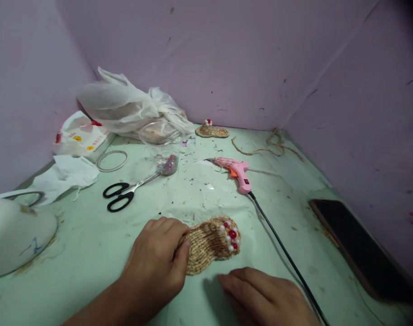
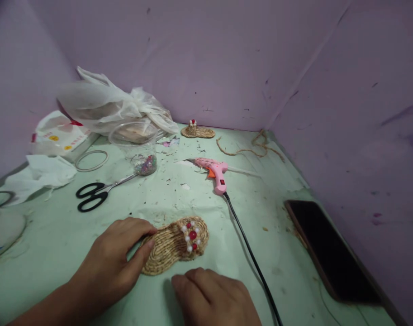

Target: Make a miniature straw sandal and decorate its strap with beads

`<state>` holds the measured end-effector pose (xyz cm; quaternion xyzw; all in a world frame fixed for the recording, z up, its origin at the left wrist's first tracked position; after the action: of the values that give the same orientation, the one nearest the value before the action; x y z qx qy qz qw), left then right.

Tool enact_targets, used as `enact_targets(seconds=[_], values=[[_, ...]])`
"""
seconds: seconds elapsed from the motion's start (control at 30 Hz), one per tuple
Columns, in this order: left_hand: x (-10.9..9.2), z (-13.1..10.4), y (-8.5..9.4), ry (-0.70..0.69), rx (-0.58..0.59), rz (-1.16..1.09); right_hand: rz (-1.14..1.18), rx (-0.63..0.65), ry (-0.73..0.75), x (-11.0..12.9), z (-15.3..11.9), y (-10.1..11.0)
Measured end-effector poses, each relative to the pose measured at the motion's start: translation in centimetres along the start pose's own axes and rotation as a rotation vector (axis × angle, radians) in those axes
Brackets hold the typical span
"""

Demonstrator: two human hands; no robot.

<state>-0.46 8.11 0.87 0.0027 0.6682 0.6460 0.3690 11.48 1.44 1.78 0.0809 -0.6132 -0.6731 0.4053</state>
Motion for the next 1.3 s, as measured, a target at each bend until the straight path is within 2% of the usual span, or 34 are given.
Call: enact_targets(seconds=[0.13, 0.4, 0.53, 0.77, 0.97, 1.07, 1.13, 1.2, 1.23, 1.3], values=[[-0.4, -0.1, 0.2, -0.023, -0.005, 0.03, -0.207, -0.121, 0.012, 0.8, 0.7, -0.2], [-1.5, 0.1, -0.5, -0.085, -0.01, 0.069, -0.36, -0.04, 0.047, 1.0, 2.2, -1.0], [-1.8, 0.4, -0.9, -0.105, 0.023, 0.072, -0.371, 0.006, 0.063, 1.2, 2.3, -1.8], [-2.3, 1.1, -1.8, -0.177, 0.11, 0.099, -0.383, -0.118, 0.03, 1.7, 2.4, -0.9], [-2.7, 1.1, -2.2, -0.207, 0.185, 0.14, -0.365, -0.105, -0.03, 1.0, 2.5, -1.1], [-1.6, 1.0, -1.5, -0.132, 0.119, 0.041, -0.358, -0.097, -0.018, 1.4, 2.3, -1.1], [-0.7, 0.9, -1.0, -0.081, 0.049, -0.033, -0.332, -0.087, 0.024, 1.8, 1.7, -0.5], [-0.1, 1.0, -1.0, -0.032, 0.026, -0.057, -0.297, -0.106, 0.028, 1.6, 0.8, 1.0], [0.2, 1.1, -1.1, -0.001, 0.033, -0.053, -0.287, -0.141, -0.014, 0.8, 0.3, 2.3], [0.7, 1.2, -1.3, 0.071, 0.056, -0.043, -0.354, -0.259, -0.218, -2.2, -0.7, 5.6]])
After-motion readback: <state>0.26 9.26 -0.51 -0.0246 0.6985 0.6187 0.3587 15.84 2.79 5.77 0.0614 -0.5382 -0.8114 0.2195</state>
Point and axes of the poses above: each hand's wrist, its own z-axis towards the middle knuckle, its own y-axis out of the back of the hand, x = y × z, the point moved 10 cm from there along z, towards the middle knuckle, and after that the axes turned 11 degrees about x, right-handed, at the moved point
